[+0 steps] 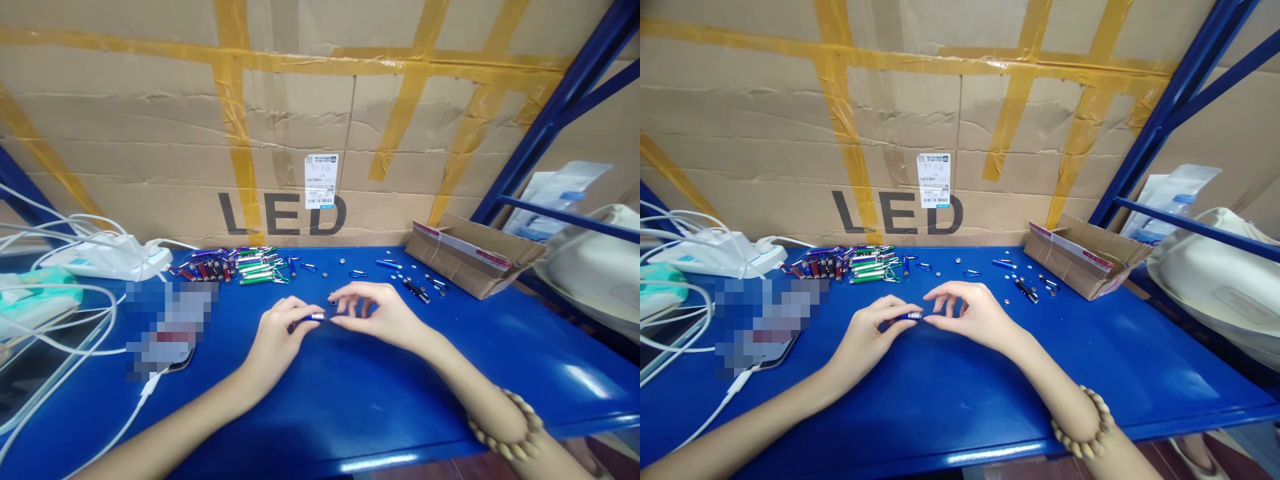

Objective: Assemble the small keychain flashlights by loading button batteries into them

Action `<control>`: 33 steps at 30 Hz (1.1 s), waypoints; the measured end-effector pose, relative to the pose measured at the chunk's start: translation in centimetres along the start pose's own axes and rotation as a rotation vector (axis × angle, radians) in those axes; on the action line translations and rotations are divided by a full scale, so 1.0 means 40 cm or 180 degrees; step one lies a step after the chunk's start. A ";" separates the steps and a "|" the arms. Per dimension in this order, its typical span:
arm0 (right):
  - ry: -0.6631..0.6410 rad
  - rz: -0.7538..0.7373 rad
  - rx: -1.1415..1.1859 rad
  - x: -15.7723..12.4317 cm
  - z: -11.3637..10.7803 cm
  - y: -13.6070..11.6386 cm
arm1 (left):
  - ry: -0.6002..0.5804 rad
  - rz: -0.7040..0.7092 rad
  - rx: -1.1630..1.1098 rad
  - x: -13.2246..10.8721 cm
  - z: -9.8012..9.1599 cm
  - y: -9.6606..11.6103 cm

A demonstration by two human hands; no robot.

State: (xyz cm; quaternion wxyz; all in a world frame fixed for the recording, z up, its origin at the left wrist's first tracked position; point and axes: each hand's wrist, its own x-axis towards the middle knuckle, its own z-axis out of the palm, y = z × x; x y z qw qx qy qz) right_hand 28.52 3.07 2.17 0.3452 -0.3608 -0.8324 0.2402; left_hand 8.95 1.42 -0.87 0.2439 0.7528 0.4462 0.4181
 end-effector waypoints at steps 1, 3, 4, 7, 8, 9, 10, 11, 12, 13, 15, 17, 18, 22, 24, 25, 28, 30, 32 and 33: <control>0.0015 0.0068 -0.0096 0.002 0.002 0.006 | -0.0107 0.0057 0.0223 0.006 -0.008 -0.011; -0.0059 0.0238 -0.0274 0.004 0.007 0.020 | -0.0203 0.0113 0.0738 0.016 -0.019 -0.034; -0.0133 0.0319 -0.0350 0.005 0.010 0.028 | -0.0241 0.0107 0.0957 0.019 -0.022 -0.044; -0.0374 0.0446 -0.0517 0.005 0.024 0.048 | -0.0311 0.0002 0.1266 0.023 -0.022 -0.061; -0.0422 0.0444 -0.0568 0.004 0.030 0.052 | -0.0271 -0.0066 0.1193 0.023 -0.019 -0.062; -0.0449 0.0434 -0.0621 0.003 0.036 0.053 | -0.0180 -0.0137 0.1057 0.023 -0.016 -0.061; -0.0459 0.0410 -0.0669 0.002 0.044 0.052 | -0.0061 -0.0197 0.0909 0.023 -0.012 -0.059; -0.0462 0.0364 -0.0713 0.001 0.052 0.050 | 0.0047 -0.0246 0.0733 0.023 -0.009 -0.054; -0.0465 0.0299 -0.0760 0.001 0.061 0.047 | 0.0134 -0.0287 0.0520 0.023 -0.005 -0.048; -0.0473 0.0225 -0.0813 0.000 0.070 0.044 | 0.0182 -0.0322 0.0284 0.023 -0.002 -0.041; -0.0492 0.0082 -0.0923 0.001 0.088 0.038 | 0.0180 -0.0378 -0.0194 0.021 0.002 -0.025; -0.0482 0.0038 -0.1031 0.004 0.102 0.035 | 0.0177 -0.0418 -0.0557 0.016 0.006 -0.011; -0.0463 0.0059 -0.1074 0.006 0.108 0.035 | 0.0176 -0.0413 -0.0605 0.013 0.008 -0.005; -0.0353 0.0201 -0.1099 0.013 0.118 0.038 | 0.0166 -0.0466 -0.0677 0.004 0.016 0.001; -0.0316 0.0217 -0.1000 0.016 0.118 0.039 | 0.0202 -0.0521 -0.0799 0.004 0.019 -0.004; -0.0303 0.0210 -0.0951 0.017 0.116 0.039 | 0.0240 -0.0527 -0.0847 0.005 0.019 -0.007; -0.0119 0.0159 -0.0869 0.018 0.104 0.037 | 0.0394 -0.0495 -0.0887 0.009 0.017 -0.012; 0.0249 0.0103 -0.0805 0.016 0.094 0.035 | 0.0405 -0.0482 -0.0873 0.011 0.016 -0.010; 0.0668 -0.0013 -0.0659 0.013 0.087 0.032 | 0.0335 -0.0505 -0.0868 0.009 0.016 -0.007; 0.0808 -0.0099 -0.0578 0.011 0.085 0.031 | 0.0288 -0.0528 -0.0871 0.007 0.017 -0.005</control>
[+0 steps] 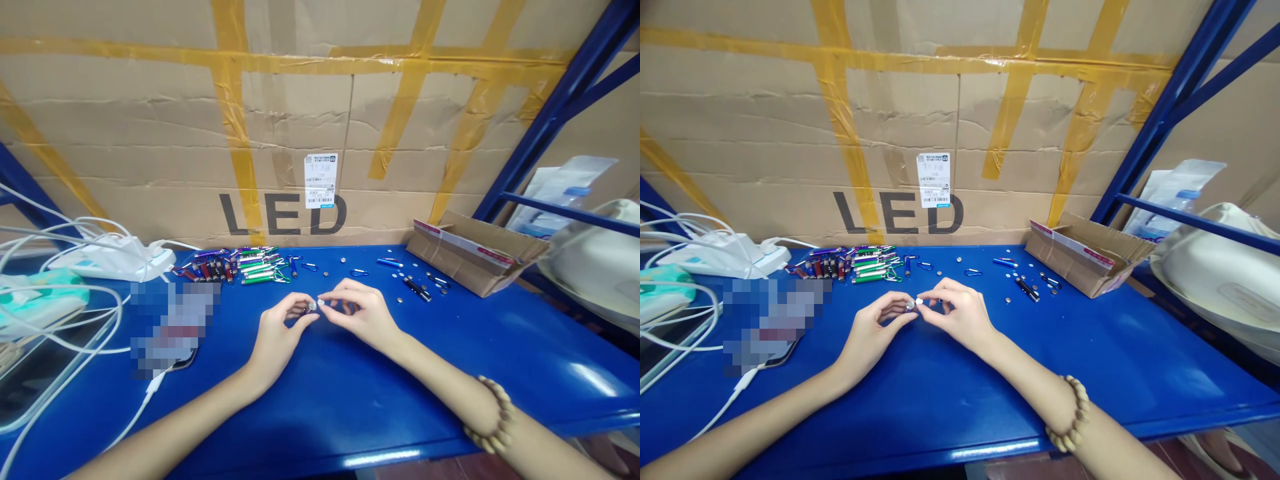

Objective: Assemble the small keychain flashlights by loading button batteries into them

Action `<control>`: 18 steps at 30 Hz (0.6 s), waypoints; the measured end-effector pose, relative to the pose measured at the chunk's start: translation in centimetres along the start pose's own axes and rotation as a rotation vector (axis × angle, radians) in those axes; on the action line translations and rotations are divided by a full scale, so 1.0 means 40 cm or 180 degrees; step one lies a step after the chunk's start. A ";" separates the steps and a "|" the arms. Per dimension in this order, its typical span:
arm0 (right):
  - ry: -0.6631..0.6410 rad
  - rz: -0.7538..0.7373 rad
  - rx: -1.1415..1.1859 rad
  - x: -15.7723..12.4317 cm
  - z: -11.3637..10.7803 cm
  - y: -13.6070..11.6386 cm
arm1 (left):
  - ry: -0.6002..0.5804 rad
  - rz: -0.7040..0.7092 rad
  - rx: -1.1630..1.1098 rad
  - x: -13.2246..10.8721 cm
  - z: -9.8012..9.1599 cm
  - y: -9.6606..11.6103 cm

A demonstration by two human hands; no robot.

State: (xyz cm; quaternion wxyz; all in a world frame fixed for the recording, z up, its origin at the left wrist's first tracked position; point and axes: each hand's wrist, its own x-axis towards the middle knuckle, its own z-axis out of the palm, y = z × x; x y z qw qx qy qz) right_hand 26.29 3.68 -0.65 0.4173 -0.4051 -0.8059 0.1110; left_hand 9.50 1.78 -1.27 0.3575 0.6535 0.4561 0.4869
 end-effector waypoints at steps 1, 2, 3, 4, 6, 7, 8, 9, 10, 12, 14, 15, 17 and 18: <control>0.0077 -0.0086 0.0081 -0.002 -0.001 -0.001 | -0.0038 -0.0031 -0.0008 -0.002 0.001 0.000; 0.0102 -0.0175 0.0138 -0.004 -0.001 -0.002 | -0.0063 -0.0052 -0.0029 -0.005 0.001 0.000; 0.0103 -0.0262 0.0171 -0.006 0.000 -0.003 | -0.0072 -0.0062 -0.0062 -0.007 0.002 0.000; 0.0094 -0.0358 0.0191 -0.007 0.000 -0.004 | -0.0068 -0.0054 -0.0106 -0.008 0.002 -0.001; 0.0121 -0.0566 0.0212 -0.009 0.000 -0.006 | -0.0003 0.0006 -0.0210 -0.010 0.002 -0.002; 0.0177 -0.0661 0.0214 -0.009 -0.002 -0.007 | 0.0023 0.0047 -0.0257 -0.009 0.001 -0.002; 0.0258 -0.0742 0.0220 -0.010 -0.004 -0.009 | 0.0043 0.0085 -0.0291 -0.009 0.001 -0.002; 0.0350 -0.0806 0.0230 -0.010 -0.007 -0.010 | 0.0050 0.0111 -0.0310 -0.009 0.000 -0.002; 0.0441 -0.0848 0.0239 -0.010 -0.010 -0.012 | 0.0048 0.0127 -0.0314 -0.009 0.000 -0.001; 0.0570 -0.0918 0.0243 -0.010 -0.014 -0.015 | 0.0022 0.0136 -0.0287 -0.010 0.000 -0.001; 0.0546 -0.1012 0.0201 -0.010 -0.017 -0.018 | 0.0006 0.0142 -0.0233 -0.013 0.001 -0.001; 0.0499 -0.1063 0.0171 -0.011 -0.017 -0.019 | 0.0001 0.0148 -0.0202 -0.015 0.002 -0.002; 0.0411 -0.1134 0.0132 -0.011 -0.016 -0.021 | 0.0007 0.0167 -0.0149 -0.017 0.005 -0.002; 0.0417 -0.1133 0.0126 -0.011 -0.015 -0.021 | 0.0008 0.0181 -0.0133 -0.017 0.005 -0.001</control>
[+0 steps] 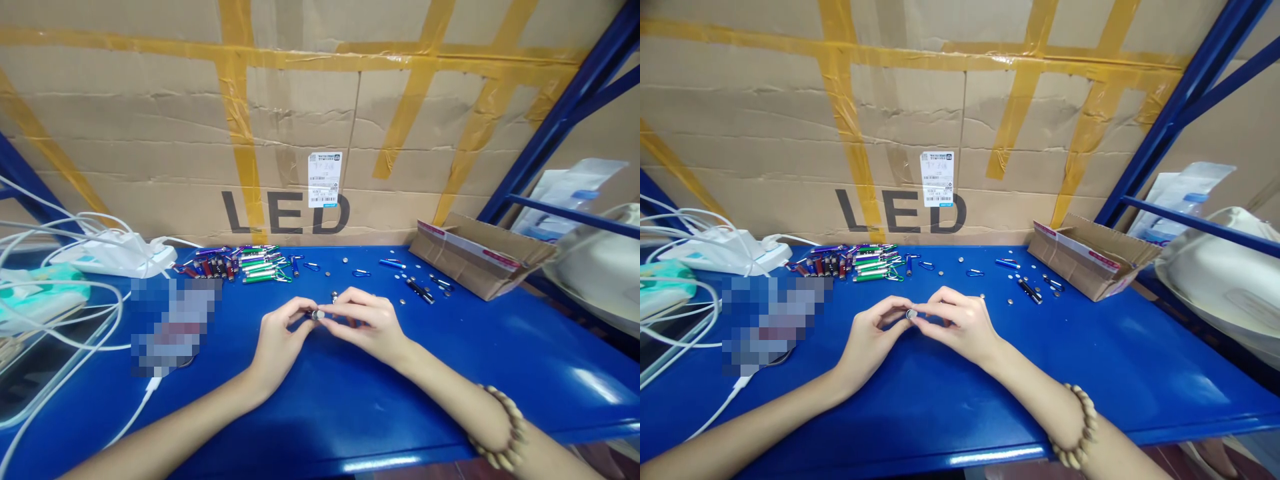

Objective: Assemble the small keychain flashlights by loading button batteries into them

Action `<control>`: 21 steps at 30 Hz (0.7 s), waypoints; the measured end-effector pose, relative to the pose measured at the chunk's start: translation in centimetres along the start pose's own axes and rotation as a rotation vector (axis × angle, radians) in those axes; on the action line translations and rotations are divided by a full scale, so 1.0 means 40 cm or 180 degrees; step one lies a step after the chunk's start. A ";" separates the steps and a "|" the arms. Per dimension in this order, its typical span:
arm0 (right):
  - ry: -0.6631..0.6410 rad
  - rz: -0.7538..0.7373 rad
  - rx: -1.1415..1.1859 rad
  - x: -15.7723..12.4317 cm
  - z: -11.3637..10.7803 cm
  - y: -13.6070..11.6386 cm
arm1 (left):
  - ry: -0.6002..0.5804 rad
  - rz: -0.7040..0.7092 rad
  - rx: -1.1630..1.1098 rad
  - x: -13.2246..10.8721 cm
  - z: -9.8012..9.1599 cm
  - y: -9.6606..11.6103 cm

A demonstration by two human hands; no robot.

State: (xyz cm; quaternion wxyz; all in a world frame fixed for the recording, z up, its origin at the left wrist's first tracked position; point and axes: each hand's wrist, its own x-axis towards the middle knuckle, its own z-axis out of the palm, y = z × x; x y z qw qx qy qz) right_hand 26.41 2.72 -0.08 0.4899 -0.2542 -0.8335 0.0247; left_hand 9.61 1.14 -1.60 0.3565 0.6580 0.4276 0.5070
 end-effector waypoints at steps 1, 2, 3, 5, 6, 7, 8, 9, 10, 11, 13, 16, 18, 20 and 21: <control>0.0052 0.0034 -0.0008 0.001 0.000 0.000 | 0.0001 0.0017 0.0016 0.001 0.000 0.001; 0.0134 0.0096 -0.0012 0.002 0.001 0.001 | 0.0006 0.0040 0.0057 0.002 -0.002 0.002; 0.0228 0.0182 -0.0016 0.003 0.001 0.002 | 0.0018 0.0083 0.0158 0.006 -0.005 0.004; 0.0408 0.0368 -0.0033 0.005 0.000 0.005 | -0.0012 0.0264 0.0592 0.016 -0.017 0.006; 0.0469 0.0445 -0.0052 0.007 -0.001 0.008 | -0.0076 0.0392 0.0917 0.022 -0.025 0.006; 0.0507 0.0503 -0.0081 0.007 -0.001 0.010 | -0.0212 0.0522 0.1262 0.029 -0.035 0.005; 0.0530 0.0555 -0.0116 0.008 -0.001 0.012 | -0.0388 0.0597 0.1574 0.035 -0.044 0.003; 0.0528 0.0595 -0.0145 0.007 -0.001 0.014 | -0.0572 0.0639 0.1850 0.041 -0.053 0.000; 0.0496 0.0627 -0.0167 0.007 0.000 0.016 | -0.0734 0.0665 0.2110 0.045 -0.061 -0.003; 0.0436 0.0653 -0.0186 0.005 0.001 0.017 | -0.0854 0.0696 0.2352 0.048 -0.068 -0.006; 0.0251 0.0707 -0.0238 0.002 0.002 0.019 | -0.0950 0.0837 0.2784 0.051 -0.077 -0.010; -0.0115 0.0837 -0.0356 -0.003 0.004 0.023 | -0.0867 0.1185 0.3290 0.052 -0.084 -0.010; -0.0401 0.0964 -0.0459 -0.004 0.003 0.026 | -0.0842 0.1358 0.3529 0.053 -0.087 -0.007; -0.0701 0.1088 -0.0573 -0.004 0.002 0.028 | -0.0860 0.1439 0.3654 0.055 -0.090 -0.005; -0.0835 0.1139 -0.0624 -0.003 0.001 0.028 | -0.0849 0.1445 0.3657 0.055 -0.092 -0.004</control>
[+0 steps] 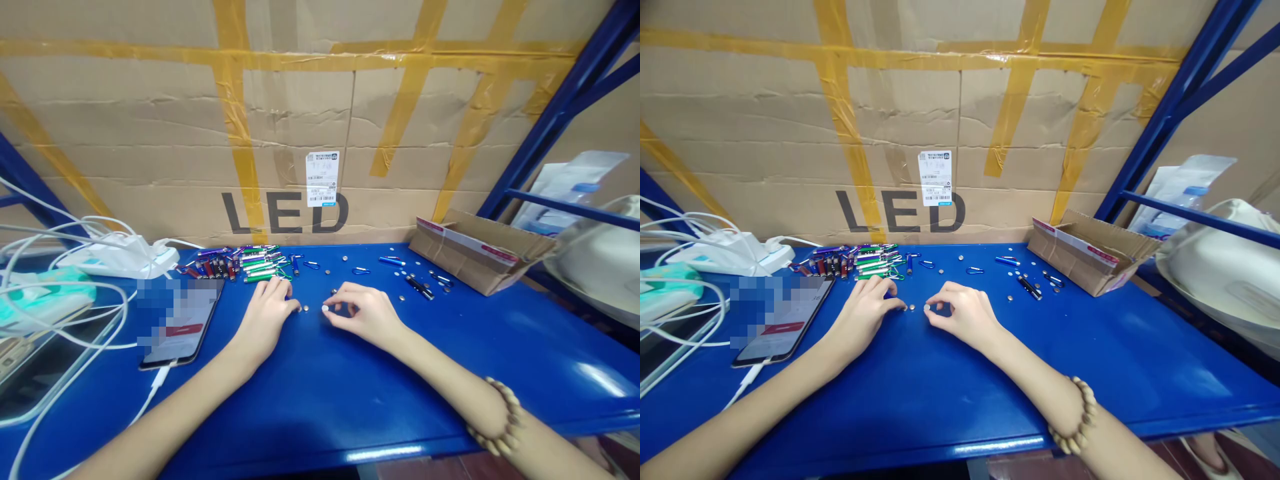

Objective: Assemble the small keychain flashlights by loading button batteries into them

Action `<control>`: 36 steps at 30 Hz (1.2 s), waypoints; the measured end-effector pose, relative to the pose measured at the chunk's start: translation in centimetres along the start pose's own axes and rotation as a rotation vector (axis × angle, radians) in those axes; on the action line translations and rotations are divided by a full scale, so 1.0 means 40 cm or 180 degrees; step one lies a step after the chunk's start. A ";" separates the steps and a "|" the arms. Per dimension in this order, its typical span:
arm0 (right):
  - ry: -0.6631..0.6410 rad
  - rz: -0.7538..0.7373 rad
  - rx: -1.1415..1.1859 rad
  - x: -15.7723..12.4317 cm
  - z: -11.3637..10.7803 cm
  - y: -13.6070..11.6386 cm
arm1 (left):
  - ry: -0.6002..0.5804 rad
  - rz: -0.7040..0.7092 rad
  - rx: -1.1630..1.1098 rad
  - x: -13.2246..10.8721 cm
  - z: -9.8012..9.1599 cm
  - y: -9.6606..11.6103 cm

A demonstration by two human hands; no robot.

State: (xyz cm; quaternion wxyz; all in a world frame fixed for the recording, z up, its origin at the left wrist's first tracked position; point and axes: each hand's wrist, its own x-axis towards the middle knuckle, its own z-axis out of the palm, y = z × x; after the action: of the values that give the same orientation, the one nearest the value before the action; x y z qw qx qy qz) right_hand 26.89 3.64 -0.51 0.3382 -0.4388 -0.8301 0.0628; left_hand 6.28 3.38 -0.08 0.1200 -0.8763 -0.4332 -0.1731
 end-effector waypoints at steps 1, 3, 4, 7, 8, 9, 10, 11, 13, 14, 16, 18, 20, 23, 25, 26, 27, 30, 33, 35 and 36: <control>-0.0104 0.0036 -0.0055 0.000 -0.001 0.000 | 0.0027 -0.0029 -0.0042 0.000 -0.001 -0.001; -0.0213 0.0077 -0.0113 0.000 -0.003 0.000 | 0.0094 -0.0181 -0.0250 0.002 -0.001 -0.004; -0.0230 0.0083 -0.0121 0.000 -0.003 0.001 | 0.0128 -0.0298 -0.0396 0.004 -0.002 -0.006; -0.0184 -0.0008 -0.0077 -0.002 -0.001 0.002 | 0.0262 -0.0697 -0.0913 0.012 -0.004 -0.009; -0.0124 -0.0085 -0.0038 -0.003 0.000 0.003 | 0.0289 -0.0818 -0.1141 0.015 -0.005 -0.008; -0.0035 -0.0178 0.0014 -0.004 0.002 0.003 | 0.0297 -0.0919 -0.1414 0.018 -0.006 -0.006; 0.0079 -0.0280 0.0071 -0.005 0.003 0.003 | 0.0279 -0.0999 -0.1721 0.020 -0.007 -0.002; 0.0204 -0.0388 0.0127 -0.006 0.004 0.003 | 0.0243 -0.1051 -0.2034 0.022 -0.007 0.004; 0.0407 -0.0602 0.0229 -0.008 0.005 0.002 | 0.0198 -0.1101 -0.2575 0.021 -0.005 0.022; 0.0467 -0.0692 0.0258 -0.009 0.006 0.002 | 0.0218 -0.1121 -0.2770 0.020 -0.004 0.032; 0.0511 -0.0825 0.0272 -0.010 0.006 0.000 | 0.0284 -0.1187 -0.3075 0.016 0.001 0.050; 0.0519 -0.0872 0.0256 -0.010 0.008 0.000 | 0.0325 -0.1272 -0.3336 0.012 0.005 0.061; 0.0497 -0.0907 0.0244 -0.010 0.008 0.000 | 0.0331 -0.1369 -0.3567 0.010 0.008 0.065; 0.0440 -0.1055 0.0155 -0.010 0.004 0.001 | 0.0308 -0.1545 -0.3867 0.010 0.011 0.064; 0.0463 -0.1167 -0.0022 -0.010 0.000 0.003 | 0.0294 -0.1646 -0.3997 0.010 0.012 0.063; 0.0494 -0.1217 -0.0133 -0.010 -0.002 0.004 | 0.0290 -0.1674 -0.4025 0.010 0.013 0.063; 0.0516 -0.1270 -0.0240 -0.011 -0.004 0.004 | 0.0284 -0.1688 -0.4039 0.009 0.012 0.064; 0.0452 -0.1388 -0.0356 -0.013 -0.005 0.001 | 0.0220 -0.1624 -0.4047 0.007 0.011 0.068; 0.0118 -0.1153 -0.0031 -0.014 -0.004 -0.006 | 0.0298 -0.1576 -0.3892 0.009 0.007 0.067; -0.0051 -0.0845 0.0278 -0.013 -0.004 -0.010 | 0.0573 -0.1667 -0.3700 0.012 0.003 0.060; -0.0076 -0.0699 0.0398 -0.011 -0.004 -0.011 | 0.0768 -0.1732 -0.3618 0.014 0.000 0.055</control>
State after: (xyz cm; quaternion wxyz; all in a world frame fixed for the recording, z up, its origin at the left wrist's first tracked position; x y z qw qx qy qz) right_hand 26.87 2.98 -0.43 0.3598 -0.3225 -0.8717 0.0822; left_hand 8.35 2.47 -0.01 -0.3637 -0.6363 -0.4642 -0.4974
